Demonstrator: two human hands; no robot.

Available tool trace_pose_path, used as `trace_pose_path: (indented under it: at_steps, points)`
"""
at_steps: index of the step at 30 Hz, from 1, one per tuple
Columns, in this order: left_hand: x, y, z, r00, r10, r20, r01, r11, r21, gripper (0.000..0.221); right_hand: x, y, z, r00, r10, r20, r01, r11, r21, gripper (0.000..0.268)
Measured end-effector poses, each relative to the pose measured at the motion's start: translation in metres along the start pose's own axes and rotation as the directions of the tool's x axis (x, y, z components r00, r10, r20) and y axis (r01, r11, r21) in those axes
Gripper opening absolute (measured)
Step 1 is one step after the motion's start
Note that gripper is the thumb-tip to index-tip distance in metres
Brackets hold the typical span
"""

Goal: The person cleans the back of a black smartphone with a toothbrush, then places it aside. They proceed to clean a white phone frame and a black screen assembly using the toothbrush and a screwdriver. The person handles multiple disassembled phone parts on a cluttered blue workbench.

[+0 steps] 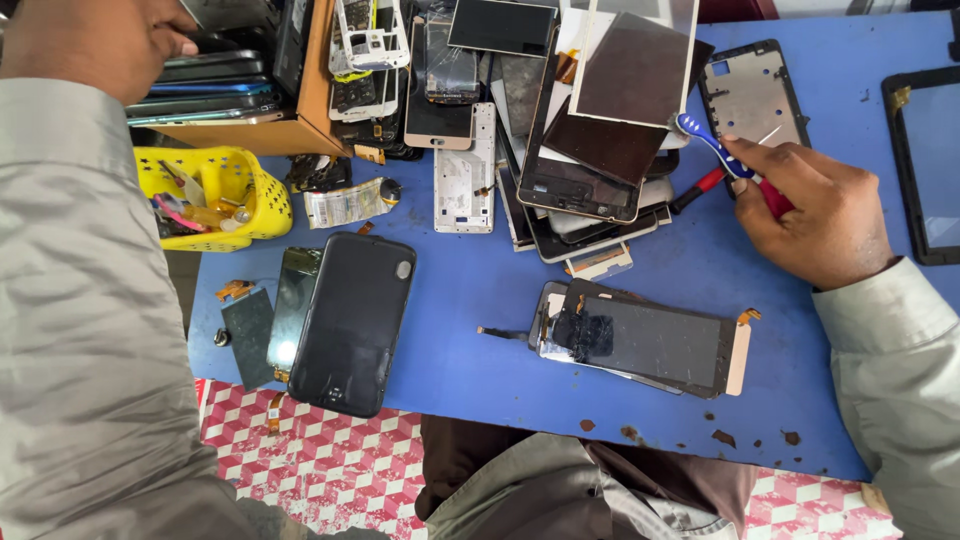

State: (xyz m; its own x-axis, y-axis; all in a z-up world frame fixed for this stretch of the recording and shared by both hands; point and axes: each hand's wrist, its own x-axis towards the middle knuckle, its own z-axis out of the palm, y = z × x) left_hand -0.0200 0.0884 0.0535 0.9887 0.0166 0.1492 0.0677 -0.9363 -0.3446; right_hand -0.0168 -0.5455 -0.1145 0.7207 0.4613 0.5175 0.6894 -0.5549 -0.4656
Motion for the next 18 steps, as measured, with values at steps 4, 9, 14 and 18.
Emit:
trace_pose_path:
  at_steps: [4,9,14,18]
  points:
    - [0.003,-0.015,-0.001,0.984,0.015,0.178,0.002,0.996,-0.092,0.035,-0.001,0.002,0.002,0.999,0.031,0.015,-0.031,1.0,0.001,0.037]
    - [0.012,-0.017,-0.005,0.97,0.051,0.237,-0.04,0.998,-0.053,0.042,-0.001,-0.001,0.0,0.999,0.039,0.01,-0.039,0.999,0.017,0.04]
    - [0.015,0.001,-0.004,0.994,-0.08,0.079,0.091,0.983,-0.158,0.029,0.001,-0.001,0.0,0.999,0.043,0.005,-0.043,0.999,0.016,0.04]
    - [0.017,0.016,0.01,0.971,0.082,-0.225,-0.053,0.99,0.134,0.019,0.001,-0.002,0.0,0.999,0.045,0.008,-0.045,0.999,0.026,0.039]
